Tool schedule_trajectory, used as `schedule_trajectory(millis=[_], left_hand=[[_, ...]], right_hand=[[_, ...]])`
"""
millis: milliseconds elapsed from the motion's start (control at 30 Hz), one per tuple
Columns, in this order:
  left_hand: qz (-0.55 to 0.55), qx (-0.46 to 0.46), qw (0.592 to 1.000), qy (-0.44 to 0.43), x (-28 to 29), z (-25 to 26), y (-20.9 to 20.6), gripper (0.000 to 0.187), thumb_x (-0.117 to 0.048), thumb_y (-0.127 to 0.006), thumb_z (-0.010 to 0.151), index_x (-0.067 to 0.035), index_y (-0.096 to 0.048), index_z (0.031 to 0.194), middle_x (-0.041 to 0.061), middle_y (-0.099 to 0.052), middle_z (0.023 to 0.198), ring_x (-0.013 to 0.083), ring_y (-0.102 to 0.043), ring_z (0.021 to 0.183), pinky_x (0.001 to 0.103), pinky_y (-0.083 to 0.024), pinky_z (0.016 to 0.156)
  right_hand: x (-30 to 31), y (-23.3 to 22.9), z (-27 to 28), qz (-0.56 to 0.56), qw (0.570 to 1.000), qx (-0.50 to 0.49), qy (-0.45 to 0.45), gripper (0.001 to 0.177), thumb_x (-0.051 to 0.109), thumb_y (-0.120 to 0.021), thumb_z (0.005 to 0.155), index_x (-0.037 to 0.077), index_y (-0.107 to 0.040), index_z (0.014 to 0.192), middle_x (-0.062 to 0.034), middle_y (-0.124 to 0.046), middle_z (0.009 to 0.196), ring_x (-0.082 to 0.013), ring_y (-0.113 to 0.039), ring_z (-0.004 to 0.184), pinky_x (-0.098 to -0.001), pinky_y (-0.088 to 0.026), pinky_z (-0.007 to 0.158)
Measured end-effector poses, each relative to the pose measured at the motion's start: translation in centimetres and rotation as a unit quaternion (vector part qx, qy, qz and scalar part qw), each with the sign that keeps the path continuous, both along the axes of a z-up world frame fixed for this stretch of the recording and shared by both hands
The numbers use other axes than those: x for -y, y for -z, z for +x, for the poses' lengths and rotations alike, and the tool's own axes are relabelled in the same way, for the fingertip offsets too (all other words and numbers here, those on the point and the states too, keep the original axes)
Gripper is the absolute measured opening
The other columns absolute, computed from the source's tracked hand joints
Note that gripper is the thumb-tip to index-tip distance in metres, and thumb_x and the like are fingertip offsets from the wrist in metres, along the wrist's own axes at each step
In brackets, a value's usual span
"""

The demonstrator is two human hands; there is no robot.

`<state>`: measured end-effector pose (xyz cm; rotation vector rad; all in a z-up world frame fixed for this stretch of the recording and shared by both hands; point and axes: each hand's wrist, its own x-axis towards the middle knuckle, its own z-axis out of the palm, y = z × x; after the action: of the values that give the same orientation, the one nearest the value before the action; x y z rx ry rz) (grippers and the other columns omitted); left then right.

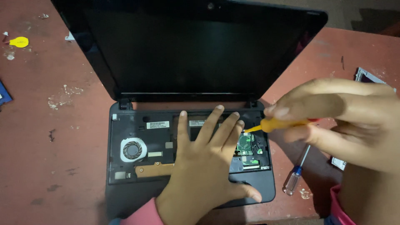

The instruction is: Repairing internal components of a laptop using a screwdriver

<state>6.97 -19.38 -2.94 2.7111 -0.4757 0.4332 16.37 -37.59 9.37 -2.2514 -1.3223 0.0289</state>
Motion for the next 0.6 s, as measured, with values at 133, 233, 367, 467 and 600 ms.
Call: schedule_trajectory(millis=[133, 233, 367, 467, 600], left_hand=[[0.013, 0.026, 0.999, -0.017, 0.2, 0.0, 0.1, 0.125, -0.100, -0.055, 0.041, -0.012, -0.059, 0.130, 0.000, -0.052, 0.139, 0.0247, -0.036, 0.138, 0.072, -0.021, 0.106], [0.002, 0.028, 0.999, -0.015, 0.1, 0.1, 0.1, 0.124, -0.099, -0.055, 0.041, -0.011, -0.060, 0.127, 0.001, -0.053, 0.138, 0.0248, -0.037, 0.137, 0.073, -0.022, 0.105], [-0.020, 0.008, 1.000, -0.005, 0.1, 0.1, 0.0, 0.124, -0.096, -0.061, 0.040, -0.009, -0.059, 0.128, 0.001, -0.052, 0.139, 0.0257, -0.036, 0.138, 0.074, -0.018, 0.105], [-0.007, 0.016, 1.000, -0.012, 0.1, -0.1, 0.3, 0.126, -0.098, -0.058, 0.041, -0.010, -0.058, 0.131, 0.001, -0.051, 0.141, 0.0261, -0.036, 0.139, 0.071, -0.017, 0.106], [-0.021, 0.017, 1.000, -0.008, 0.1, 0.0, 0.1, 0.124, -0.096, -0.062, 0.040, -0.009, -0.059, 0.129, 0.001, -0.052, 0.140, 0.0267, -0.037, 0.138, 0.074, -0.018, 0.106]], right_hand=[[-0.2, 1.3, 0.0, 0.070, 0.997, 0.016, -0.020, 0.009, 0.003, -0.066, 0.080, 0.006, -0.065, 0.088, -0.0131, -0.066, 0.089, -0.0146, -0.078, 0.074, -0.0165, -0.061, 0.062], [-0.5, 2.0, 0.3, 0.095, 0.995, 0.033, -0.014, 0.010, 0.006, -0.068, 0.080, 0.001, -0.064, 0.088, -0.0142, -0.062, 0.086, -0.0185, -0.068, 0.075, -0.0230, -0.054, 0.065], [-0.7, 0.8, -0.6, 0.069, 0.997, -0.036, -0.001, 0.043, 0.023, -0.028, 0.098, -0.003, -0.061, 0.105, -0.0203, -0.061, 0.113, -0.0295, -0.067, 0.105, -0.0369, -0.056, 0.092], [-0.4, 0.0, -0.3, 0.032, 0.994, -0.094, -0.038, 0.034, 0.009, -0.030, 0.096, -0.004, -0.054, 0.117, -0.0202, -0.059, 0.127, -0.0285, -0.071, 0.117, -0.0319, -0.068, 0.093], [-0.1, -0.2, -0.3, -0.001, 1.000, -0.018, -0.023, 0.028, 0.005, -0.044, 0.091, 0.002, -0.056, 0.116, -0.0131, -0.072, 0.113, -0.0261, -0.076, 0.110, -0.0277, -0.064, 0.087]])
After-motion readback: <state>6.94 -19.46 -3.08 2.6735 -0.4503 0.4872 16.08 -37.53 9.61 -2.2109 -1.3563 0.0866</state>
